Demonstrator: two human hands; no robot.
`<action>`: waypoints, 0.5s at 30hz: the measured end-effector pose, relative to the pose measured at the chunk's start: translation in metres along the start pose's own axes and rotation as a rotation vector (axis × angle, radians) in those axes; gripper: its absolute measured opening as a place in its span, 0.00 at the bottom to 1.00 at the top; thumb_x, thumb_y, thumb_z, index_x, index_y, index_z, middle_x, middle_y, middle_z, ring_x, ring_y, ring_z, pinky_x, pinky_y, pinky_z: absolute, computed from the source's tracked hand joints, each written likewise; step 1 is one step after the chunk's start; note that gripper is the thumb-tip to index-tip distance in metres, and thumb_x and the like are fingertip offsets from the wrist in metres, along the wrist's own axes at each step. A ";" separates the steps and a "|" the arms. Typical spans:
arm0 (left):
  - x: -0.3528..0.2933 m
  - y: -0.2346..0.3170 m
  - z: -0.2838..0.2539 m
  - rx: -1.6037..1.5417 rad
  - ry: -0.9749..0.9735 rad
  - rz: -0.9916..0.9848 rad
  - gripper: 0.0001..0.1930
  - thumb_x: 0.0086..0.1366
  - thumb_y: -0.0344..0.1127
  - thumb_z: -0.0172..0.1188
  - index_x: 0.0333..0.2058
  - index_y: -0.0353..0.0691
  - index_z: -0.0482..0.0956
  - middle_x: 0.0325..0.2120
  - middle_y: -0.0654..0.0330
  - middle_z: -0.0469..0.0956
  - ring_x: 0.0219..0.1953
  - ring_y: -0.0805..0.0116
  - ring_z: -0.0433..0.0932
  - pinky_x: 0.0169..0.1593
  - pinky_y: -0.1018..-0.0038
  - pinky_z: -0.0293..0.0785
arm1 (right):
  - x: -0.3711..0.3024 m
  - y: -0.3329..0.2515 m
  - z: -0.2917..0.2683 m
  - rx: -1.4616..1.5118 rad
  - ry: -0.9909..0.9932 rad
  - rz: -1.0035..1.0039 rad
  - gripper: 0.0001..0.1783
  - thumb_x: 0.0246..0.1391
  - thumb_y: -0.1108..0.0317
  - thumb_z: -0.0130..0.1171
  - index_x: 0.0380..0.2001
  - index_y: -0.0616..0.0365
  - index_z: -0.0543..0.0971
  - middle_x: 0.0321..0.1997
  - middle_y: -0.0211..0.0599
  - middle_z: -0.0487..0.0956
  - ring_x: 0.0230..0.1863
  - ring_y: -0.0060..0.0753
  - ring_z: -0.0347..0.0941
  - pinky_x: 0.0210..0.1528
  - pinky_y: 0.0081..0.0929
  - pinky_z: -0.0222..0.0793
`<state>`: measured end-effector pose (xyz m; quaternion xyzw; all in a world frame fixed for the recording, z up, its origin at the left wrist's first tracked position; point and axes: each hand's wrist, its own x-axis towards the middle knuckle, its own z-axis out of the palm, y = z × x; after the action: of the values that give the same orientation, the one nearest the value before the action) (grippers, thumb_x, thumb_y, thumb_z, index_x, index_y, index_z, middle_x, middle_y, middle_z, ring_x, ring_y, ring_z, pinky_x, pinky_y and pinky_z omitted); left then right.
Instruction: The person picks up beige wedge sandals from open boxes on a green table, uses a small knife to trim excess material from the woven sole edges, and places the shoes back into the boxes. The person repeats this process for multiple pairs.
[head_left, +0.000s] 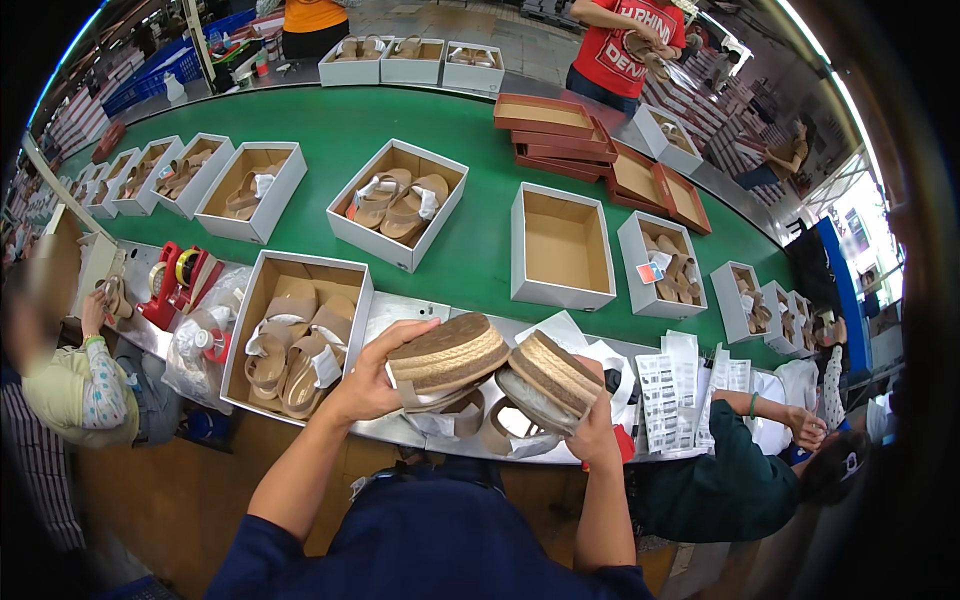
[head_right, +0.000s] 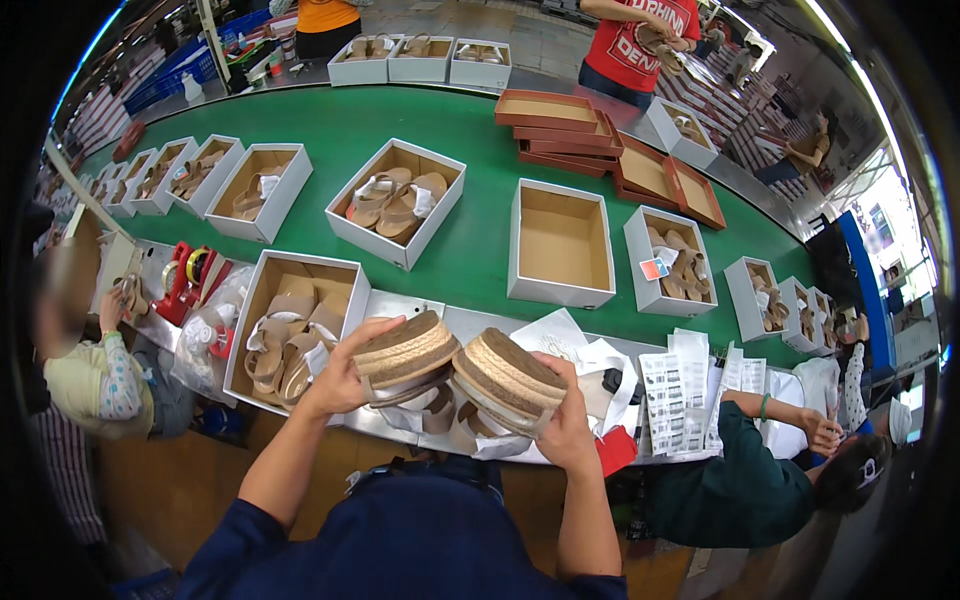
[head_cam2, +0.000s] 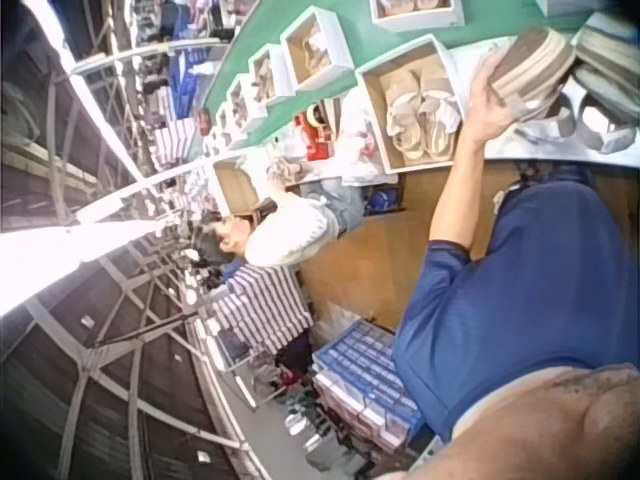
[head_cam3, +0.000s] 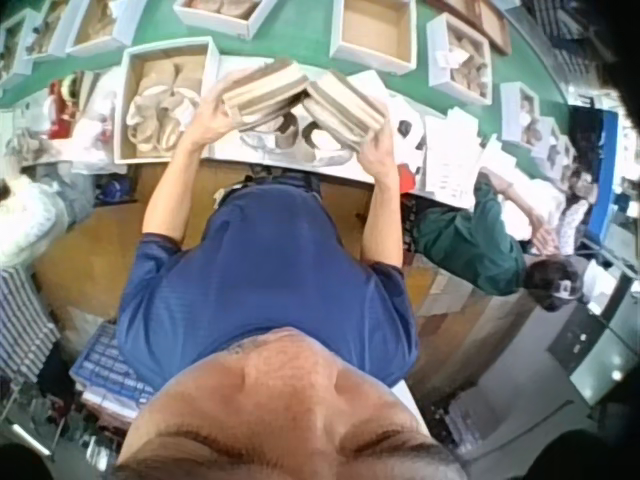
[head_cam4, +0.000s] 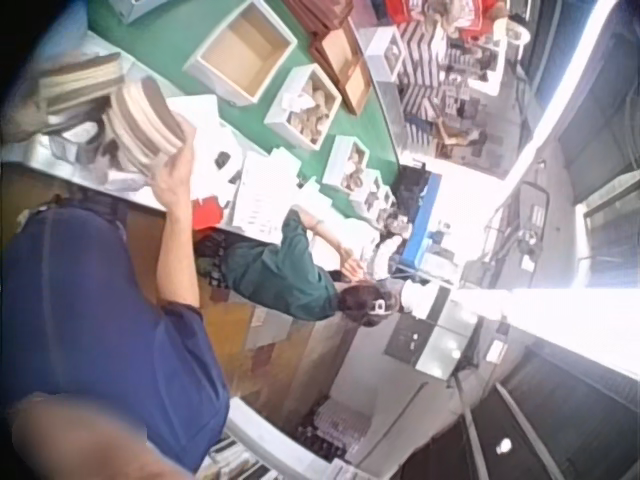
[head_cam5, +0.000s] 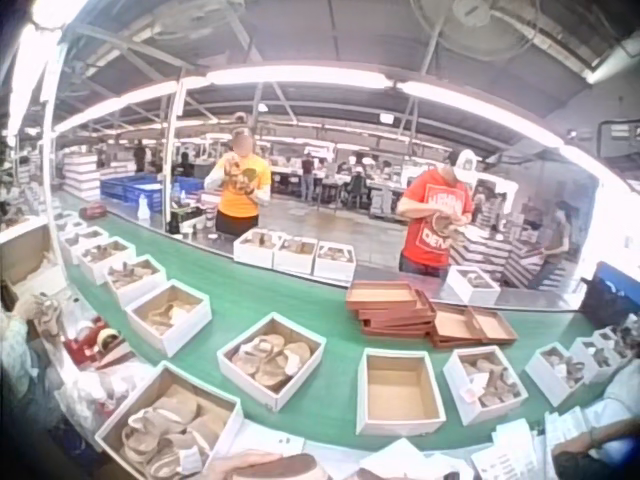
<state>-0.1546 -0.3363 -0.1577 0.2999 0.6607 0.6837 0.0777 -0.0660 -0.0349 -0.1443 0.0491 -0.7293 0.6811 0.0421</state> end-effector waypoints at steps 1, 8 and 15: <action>0.001 0.000 0.001 0.007 -0.006 0.001 0.40 0.48 0.28 0.74 0.62 0.37 0.68 0.55 0.55 0.70 0.57 0.63 0.71 0.62 0.69 0.65 | -0.002 0.002 0.001 0.010 -0.006 0.004 0.37 0.49 0.76 0.69 0.60 0.63 0.62 0.57 0.42 0.71 0.58 0.33 0.70 0.62 0.31 0.65; 0.018 -0.010 0.009 -0.047 -0.033 -0.013 0.39 0.51 0.27 0.73 0.62 0.37 0.67 0.55 0.56 0.70 0.59 0.64 0.70 0.63 0.69 0.64 | 0.003 0.003 -0.010 0.014 0.035 0.044 0.35 0.50 0.78 0.66 0.60 0.63 0.62 0.58 0.42 0.71 0.59 0.32 0.69 0.62 0.31 0.64; 0.012 -0.045 0.033 -0.481 0.167 -0.565 0.31 0.64 0.32 0.57 0.64 0.42 0.56 0.57 0.57 0.69 0.56 0.68 0.72 0.60 0.70 0.69 | 0.019 0.017 -0.017 0.169 -0.022 0.569 0.28 0.60 0.67 0.59 0.62 0.60 0.67 0.60 0.39 0.74 0.60 0.34 0.70 0.63 0.31 0.64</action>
<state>-0.1601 -0.2969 -0.1984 0.0222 0.5422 0.7928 0.2773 -0.0876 -0.0171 -0.1573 -0.1469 -0.6550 0.7231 -0.1626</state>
